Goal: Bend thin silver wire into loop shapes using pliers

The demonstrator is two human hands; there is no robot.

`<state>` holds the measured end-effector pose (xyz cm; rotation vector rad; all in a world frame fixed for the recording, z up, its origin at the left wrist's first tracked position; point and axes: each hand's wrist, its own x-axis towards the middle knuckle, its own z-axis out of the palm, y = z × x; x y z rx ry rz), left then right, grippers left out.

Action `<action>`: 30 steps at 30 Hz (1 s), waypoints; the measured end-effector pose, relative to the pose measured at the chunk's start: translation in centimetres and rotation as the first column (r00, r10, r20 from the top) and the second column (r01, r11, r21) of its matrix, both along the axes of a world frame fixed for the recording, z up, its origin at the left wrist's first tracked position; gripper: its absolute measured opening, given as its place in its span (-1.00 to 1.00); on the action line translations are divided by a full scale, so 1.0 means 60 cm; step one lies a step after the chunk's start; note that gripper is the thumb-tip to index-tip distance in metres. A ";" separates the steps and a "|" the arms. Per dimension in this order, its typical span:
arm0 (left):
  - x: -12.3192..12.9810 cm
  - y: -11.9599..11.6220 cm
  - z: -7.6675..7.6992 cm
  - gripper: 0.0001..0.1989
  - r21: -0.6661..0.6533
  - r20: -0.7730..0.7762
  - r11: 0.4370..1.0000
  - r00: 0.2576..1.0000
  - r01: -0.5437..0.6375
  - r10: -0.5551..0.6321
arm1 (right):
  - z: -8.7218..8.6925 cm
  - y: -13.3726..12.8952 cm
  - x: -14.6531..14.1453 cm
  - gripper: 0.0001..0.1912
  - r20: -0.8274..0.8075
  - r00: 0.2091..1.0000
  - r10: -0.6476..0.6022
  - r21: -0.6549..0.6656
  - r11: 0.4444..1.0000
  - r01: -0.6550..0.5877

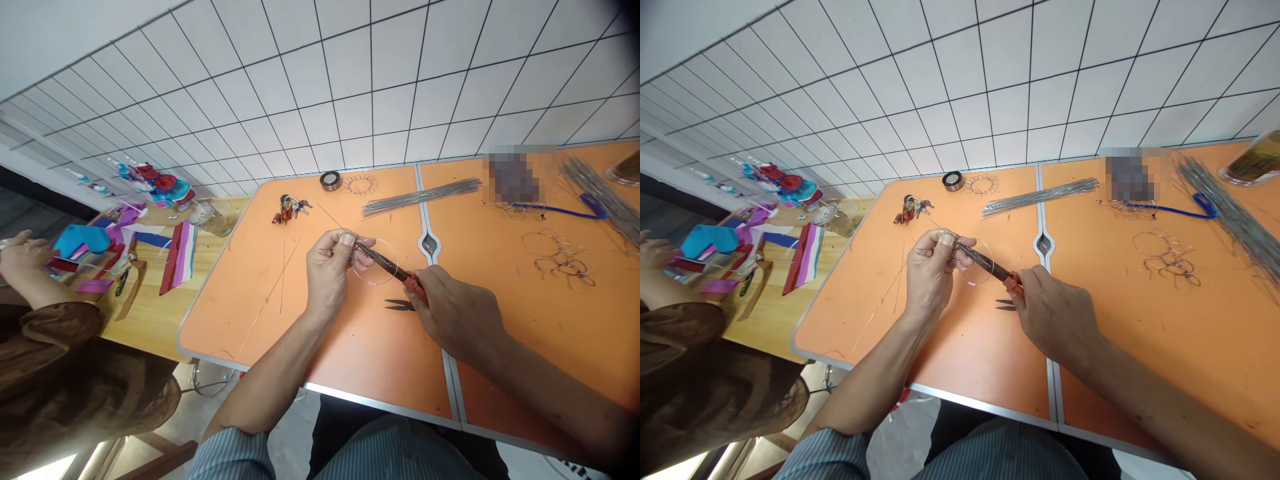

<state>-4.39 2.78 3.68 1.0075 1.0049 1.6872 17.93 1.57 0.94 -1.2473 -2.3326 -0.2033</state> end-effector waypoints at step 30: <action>0.000 0.005 0.008 -0.65 -0.065 0.040 0.997 0.998 0.050 -0.047 | 0.009 0.006 0.002 -0.79 -0.274 0.960 0.050 -0.550 0.811 -0.199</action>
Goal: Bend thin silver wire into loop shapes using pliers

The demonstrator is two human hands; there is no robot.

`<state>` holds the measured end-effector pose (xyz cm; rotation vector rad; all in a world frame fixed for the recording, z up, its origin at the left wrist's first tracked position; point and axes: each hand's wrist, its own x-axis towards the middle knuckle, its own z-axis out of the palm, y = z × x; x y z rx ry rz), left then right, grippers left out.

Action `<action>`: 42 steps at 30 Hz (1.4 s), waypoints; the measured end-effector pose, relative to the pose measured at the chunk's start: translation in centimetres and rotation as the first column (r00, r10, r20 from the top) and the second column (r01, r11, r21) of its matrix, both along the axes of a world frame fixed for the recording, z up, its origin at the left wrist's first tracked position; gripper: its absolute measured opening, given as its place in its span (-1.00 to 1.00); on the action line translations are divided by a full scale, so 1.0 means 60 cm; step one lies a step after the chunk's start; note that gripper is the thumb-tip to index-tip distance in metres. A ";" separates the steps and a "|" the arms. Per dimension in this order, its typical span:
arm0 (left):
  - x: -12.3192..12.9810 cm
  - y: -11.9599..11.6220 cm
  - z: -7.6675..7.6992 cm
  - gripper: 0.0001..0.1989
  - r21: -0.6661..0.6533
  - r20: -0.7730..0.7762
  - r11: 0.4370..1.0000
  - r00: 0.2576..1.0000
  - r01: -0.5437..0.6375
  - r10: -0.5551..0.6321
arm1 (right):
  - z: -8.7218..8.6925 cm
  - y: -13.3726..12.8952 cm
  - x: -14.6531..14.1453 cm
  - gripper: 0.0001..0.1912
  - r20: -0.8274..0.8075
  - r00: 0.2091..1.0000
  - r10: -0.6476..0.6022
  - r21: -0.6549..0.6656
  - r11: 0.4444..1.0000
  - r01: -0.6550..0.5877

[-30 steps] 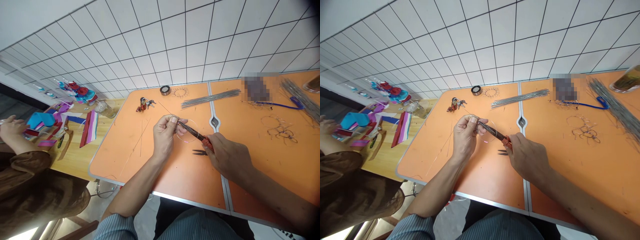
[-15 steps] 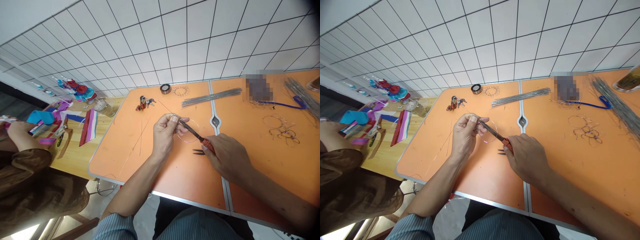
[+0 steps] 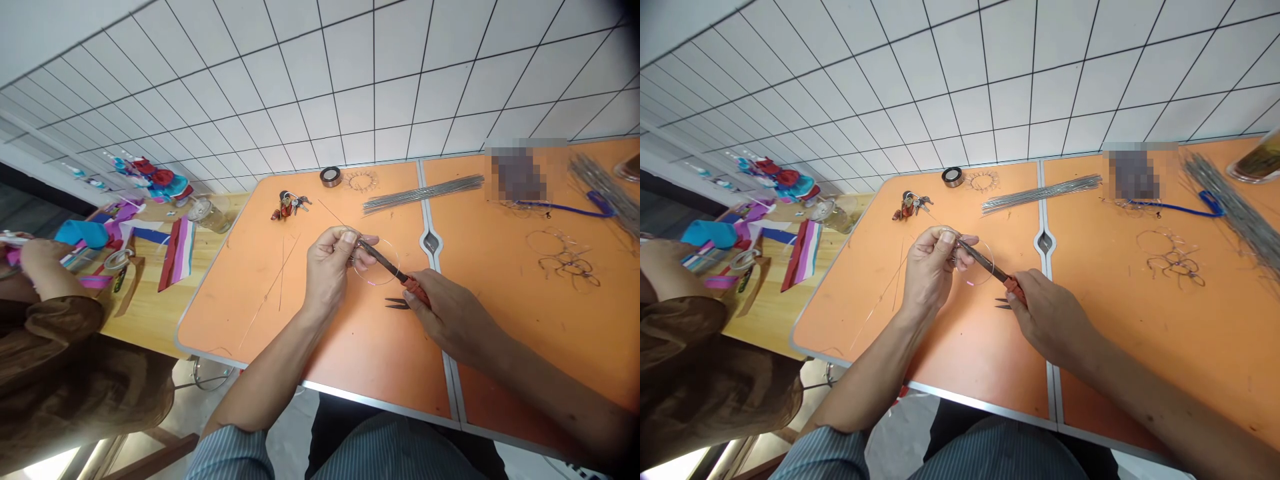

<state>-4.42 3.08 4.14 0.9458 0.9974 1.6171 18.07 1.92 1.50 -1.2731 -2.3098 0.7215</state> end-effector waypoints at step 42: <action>0.004 -0.001 -0.001 -0.63 0.020 0.009 1.000 1.000 -0.012 0.012 | -0.007 0.002 0.001 -0.65 0.104 0.994 -0.040 0.159 0.987 0.023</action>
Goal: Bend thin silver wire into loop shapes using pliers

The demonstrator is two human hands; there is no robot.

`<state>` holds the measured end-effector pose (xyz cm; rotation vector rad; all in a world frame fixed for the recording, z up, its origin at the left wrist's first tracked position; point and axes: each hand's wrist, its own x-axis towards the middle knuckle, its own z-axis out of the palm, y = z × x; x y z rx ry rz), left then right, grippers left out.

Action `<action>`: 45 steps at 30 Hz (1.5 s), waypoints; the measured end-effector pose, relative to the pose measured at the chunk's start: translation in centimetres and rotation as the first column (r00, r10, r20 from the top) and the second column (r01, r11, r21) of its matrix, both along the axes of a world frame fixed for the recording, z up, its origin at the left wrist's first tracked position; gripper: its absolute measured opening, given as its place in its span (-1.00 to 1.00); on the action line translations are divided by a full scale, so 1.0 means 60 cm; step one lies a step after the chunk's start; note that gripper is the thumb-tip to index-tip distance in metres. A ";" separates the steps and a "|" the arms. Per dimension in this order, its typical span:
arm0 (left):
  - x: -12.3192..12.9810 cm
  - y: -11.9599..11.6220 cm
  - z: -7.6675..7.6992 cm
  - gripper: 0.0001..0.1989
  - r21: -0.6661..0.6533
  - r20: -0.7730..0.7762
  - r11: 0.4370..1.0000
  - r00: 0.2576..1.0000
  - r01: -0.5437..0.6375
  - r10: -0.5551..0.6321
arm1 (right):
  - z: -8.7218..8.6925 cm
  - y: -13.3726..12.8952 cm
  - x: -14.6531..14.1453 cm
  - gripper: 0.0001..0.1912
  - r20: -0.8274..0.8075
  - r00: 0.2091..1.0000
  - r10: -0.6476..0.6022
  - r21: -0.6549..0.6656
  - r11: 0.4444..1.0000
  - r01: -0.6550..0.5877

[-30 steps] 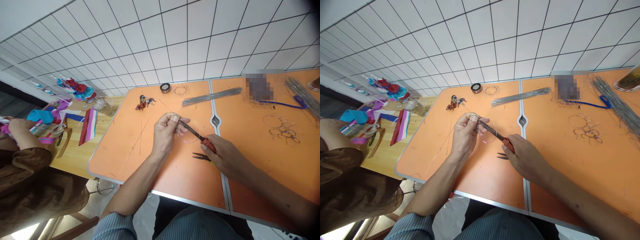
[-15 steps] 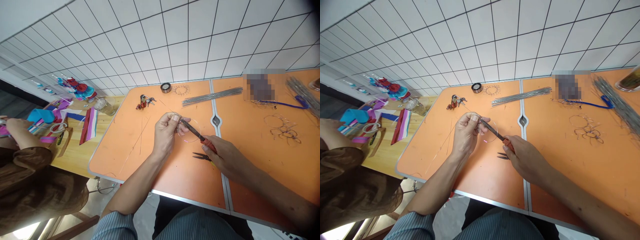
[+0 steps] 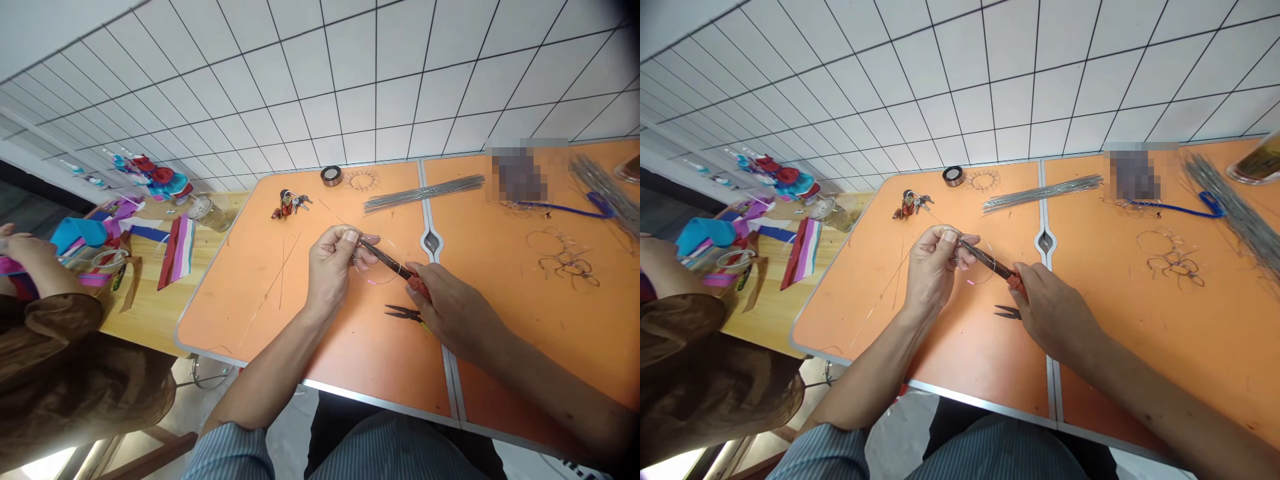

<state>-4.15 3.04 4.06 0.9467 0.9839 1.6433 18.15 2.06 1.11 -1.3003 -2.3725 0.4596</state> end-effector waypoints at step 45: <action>-0.003 0.000 0.002 -0.58 -0.015 -0.007 0.999 0.999 0.047 -0.047 | 0.007 0.000 0.000 -0.67 -0.133 0.991 0.027 -0.237 0.970 -0.058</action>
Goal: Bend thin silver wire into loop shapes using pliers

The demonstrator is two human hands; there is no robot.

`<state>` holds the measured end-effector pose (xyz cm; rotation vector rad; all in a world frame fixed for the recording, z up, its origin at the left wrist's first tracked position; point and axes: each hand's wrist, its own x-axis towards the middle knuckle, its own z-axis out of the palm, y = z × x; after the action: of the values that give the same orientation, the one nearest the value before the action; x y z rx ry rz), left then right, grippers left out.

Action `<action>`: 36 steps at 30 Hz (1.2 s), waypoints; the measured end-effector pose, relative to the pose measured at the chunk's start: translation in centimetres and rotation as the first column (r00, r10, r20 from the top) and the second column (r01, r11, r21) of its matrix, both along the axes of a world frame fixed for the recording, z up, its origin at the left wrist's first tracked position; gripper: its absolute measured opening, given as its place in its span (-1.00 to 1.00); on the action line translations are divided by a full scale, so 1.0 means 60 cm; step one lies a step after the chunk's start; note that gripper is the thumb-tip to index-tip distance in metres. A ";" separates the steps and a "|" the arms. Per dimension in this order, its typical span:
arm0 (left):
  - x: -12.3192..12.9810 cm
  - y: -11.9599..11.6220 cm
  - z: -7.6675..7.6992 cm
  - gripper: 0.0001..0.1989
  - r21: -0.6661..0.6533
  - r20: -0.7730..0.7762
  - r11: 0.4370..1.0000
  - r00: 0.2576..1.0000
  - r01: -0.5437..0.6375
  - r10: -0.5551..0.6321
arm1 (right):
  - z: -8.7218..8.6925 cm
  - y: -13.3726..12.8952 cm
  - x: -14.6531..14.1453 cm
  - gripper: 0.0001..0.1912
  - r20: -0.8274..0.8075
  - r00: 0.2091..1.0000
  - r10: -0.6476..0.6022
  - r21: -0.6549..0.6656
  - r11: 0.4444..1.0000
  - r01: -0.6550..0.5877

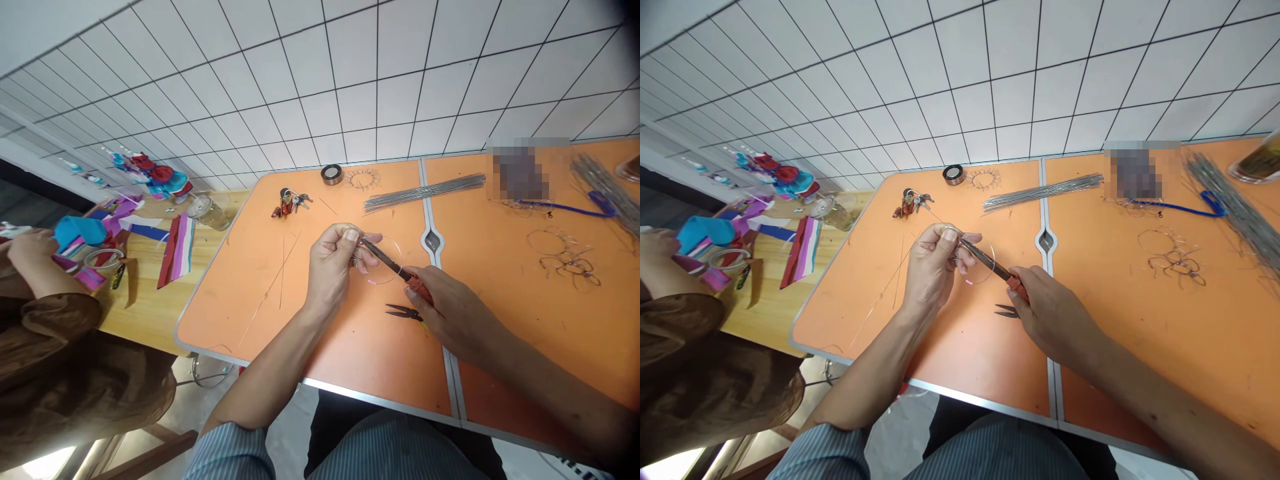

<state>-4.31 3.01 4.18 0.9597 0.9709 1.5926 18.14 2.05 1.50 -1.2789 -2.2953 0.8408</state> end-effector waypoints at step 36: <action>-0.022 0.014 0.003 -0.78 -0.067 -0.117 0.997 0.992 -0.049 0.041 | 0.007 0.006 0.007 -0.72 -0.055 0.998 0.021 -0.076 0.997 -0.025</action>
<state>-5.63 3.85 4.36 0.9962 1.1284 1.5433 18.57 2.38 1.91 -1.2480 -2.2598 0.9678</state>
